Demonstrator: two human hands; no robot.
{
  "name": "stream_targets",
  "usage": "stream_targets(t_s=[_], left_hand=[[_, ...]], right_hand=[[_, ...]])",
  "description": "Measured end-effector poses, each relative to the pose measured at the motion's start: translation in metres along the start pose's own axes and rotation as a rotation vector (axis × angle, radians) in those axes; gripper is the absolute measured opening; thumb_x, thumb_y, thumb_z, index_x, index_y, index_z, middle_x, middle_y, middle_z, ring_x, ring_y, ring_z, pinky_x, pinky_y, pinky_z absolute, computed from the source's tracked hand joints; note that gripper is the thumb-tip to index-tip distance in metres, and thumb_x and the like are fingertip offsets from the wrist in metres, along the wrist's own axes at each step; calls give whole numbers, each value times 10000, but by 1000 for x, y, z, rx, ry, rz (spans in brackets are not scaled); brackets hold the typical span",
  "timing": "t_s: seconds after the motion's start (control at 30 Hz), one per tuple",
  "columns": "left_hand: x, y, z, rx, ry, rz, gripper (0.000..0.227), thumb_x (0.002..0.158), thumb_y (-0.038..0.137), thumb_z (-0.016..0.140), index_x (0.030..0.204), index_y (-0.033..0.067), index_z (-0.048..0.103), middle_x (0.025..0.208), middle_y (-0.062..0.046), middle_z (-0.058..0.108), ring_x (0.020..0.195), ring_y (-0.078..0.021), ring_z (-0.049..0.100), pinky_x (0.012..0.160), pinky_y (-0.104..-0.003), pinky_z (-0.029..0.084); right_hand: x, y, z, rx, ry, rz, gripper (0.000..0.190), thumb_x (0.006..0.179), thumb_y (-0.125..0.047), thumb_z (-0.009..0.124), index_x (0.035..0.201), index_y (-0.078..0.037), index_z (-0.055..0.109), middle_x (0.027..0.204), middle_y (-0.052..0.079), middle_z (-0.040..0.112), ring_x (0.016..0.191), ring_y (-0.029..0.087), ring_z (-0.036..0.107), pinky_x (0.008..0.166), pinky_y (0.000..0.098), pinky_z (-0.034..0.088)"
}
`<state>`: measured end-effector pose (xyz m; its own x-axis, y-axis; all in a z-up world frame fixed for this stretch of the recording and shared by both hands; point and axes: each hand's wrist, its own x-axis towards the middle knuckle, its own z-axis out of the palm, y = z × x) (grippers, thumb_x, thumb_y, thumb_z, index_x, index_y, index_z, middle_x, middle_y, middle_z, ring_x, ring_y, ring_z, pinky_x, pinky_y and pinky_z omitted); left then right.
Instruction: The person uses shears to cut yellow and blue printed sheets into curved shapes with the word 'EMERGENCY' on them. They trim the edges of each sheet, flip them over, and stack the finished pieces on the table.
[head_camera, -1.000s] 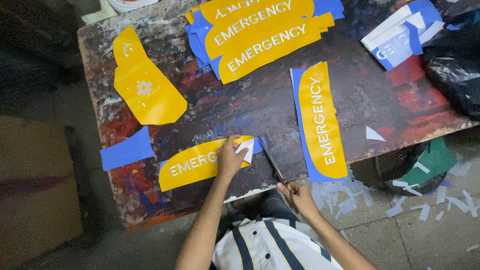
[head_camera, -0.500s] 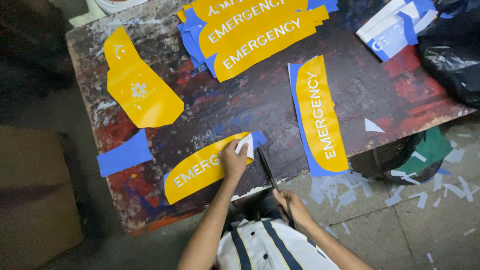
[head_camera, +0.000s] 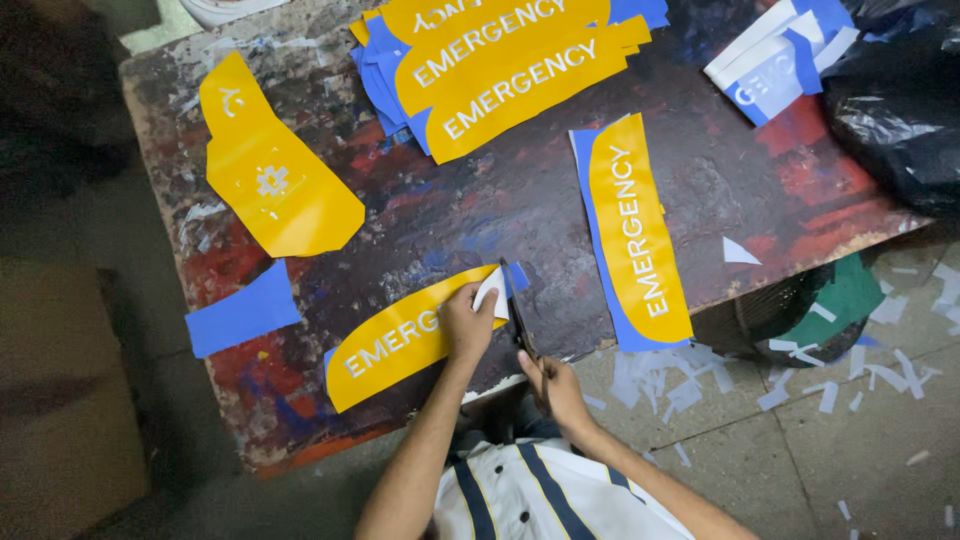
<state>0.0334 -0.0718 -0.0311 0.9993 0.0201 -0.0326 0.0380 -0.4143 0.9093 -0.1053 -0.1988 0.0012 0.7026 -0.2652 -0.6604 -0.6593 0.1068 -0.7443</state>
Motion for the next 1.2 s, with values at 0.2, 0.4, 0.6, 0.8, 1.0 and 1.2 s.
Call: stream_targets(t_s=[0.2,0.4,0.6,0.8,1.0,1.2], left_hand=[[-1,5,-2,34,11,9,249,852,248,772,952,20,750,842,-154,765,749,-310,749,702,-400,563],[-1,9,-3,38,8,21,246,859,253,761,956,27,746,867,-162,762,791,-338,745,730,-426,562],[0,18,-10,119,13,69,226,872,236,743,964,32,720,933,-182,739,888,-395,699,782,-475,526],[7,29,-4,238,7,196,220,872,183,700,1033,34,683,1058,-176,712,1038,-394,652,904,-511,479],[0,34,22,321,-324,561,208,843,116,666,1038,44,667,1118,-170,696,1226,-356,606,1101,-605,355],[-42,25,-22,470,-830,814,136,785,82,650,893,87,733,1020,-94,738,1296,-289,590,1173,-692,251]], right_hand=[[5,2,3,-49,37,-4,559,951,-458,690,580,-99,474,439,-3,423,343,104,370,347,300,249],[6,6,0,36,3,-42,531,930,-418,727,601,-115,440,457,-17,409,343,92,350,337,292,224],[2,-3,-15,97,-24,97,511,922,-403,730,612,-114,445,476,-20,412,343,96,336,329,294,232],[-1,-10,-64,131,16,-17,502,958,-425,662,626,-101,470,462,11,408,328,120,344,331,292,231],[-1,-9,-97,139,118,-11,482,964,-425,644,655,-90,488,489,16,426,341,124,347,340,296,249],[0,-11,-106,138,110,18,478,958,-428,638,665,-79,493,507,20,443,344,132,362,336,302,266]])
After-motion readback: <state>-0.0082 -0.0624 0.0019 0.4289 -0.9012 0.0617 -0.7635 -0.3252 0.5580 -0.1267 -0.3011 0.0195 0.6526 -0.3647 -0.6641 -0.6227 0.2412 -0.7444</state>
